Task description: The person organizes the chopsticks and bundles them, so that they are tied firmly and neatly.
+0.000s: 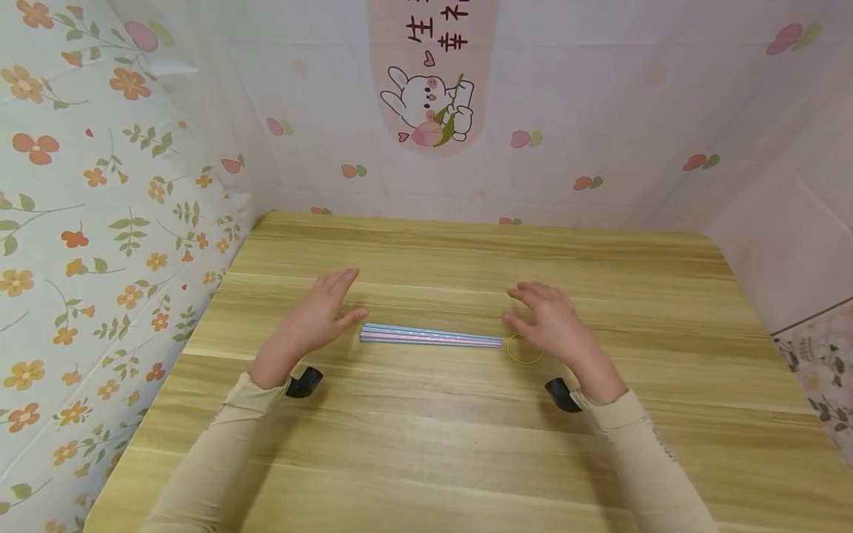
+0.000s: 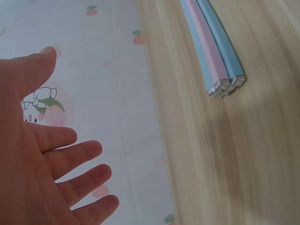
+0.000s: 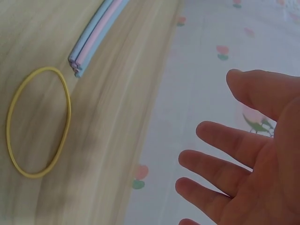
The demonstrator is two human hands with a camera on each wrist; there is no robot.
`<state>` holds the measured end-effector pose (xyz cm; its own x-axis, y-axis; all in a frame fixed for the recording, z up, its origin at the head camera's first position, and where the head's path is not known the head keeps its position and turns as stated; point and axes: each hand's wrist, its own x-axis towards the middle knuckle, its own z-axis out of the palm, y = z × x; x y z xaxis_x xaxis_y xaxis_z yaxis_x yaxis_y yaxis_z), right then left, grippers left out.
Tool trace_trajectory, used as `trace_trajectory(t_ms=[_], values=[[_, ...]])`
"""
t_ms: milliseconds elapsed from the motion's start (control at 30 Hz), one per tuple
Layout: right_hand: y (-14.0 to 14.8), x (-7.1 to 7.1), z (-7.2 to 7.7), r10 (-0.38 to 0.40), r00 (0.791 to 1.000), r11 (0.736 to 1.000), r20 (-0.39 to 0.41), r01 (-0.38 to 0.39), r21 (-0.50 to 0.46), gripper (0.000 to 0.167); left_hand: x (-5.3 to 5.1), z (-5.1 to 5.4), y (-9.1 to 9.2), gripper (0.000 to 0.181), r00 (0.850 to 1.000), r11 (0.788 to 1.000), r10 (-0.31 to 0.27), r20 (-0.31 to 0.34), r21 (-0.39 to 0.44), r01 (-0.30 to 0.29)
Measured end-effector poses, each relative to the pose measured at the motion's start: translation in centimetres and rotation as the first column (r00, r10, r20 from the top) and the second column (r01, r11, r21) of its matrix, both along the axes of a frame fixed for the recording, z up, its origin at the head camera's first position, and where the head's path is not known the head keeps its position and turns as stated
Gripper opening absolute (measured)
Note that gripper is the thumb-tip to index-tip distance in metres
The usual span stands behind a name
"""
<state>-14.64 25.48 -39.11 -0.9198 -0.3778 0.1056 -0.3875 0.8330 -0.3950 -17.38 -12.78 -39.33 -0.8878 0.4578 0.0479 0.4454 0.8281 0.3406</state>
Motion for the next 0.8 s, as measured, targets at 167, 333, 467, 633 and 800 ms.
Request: trace_trajectory(t_ms=[167,333,467,633,800], values=[[-0.5,0.1,-0.4,-0.005,0.999,1.0,0.049,0.005,-0.001,0.046,0.2,-0.2,0.1,0.074,1.0,1.0,-0.018,0.005,0.006,0.018],[-1.2,0.1,-0.9,0.008,0.997,1.0,0.073,-0.01,0.016,0.044,0.7,-0.5,0.1,0.074,1.0,1.0,-0.022,0.017,0.014,0.022],[-1.5,0.1,-1.3,0.013,0.999,1.0,0.047,-0.014,0.019,0.041,0.6,-1.1,0.3,0.073,0.999,0.999,-0.032,0.018,-0.005,0.032],[-1.8,0.2,-1.8,0.031,0.998,0.999,0.06,-0.03,-0.015,0.04,0.3,-2.0,0.9,0.075,0.998,0.998,-0.055,0.022,-0.02,0.056],[-2.1,0.3,-2.3,0.059,0.996,0.998,0.069,-0.057,-0.036,0.039,0.3,-2.5,1.3,0.073,0.997,0.996,-0.076,0.023,-0.048,0.077]])
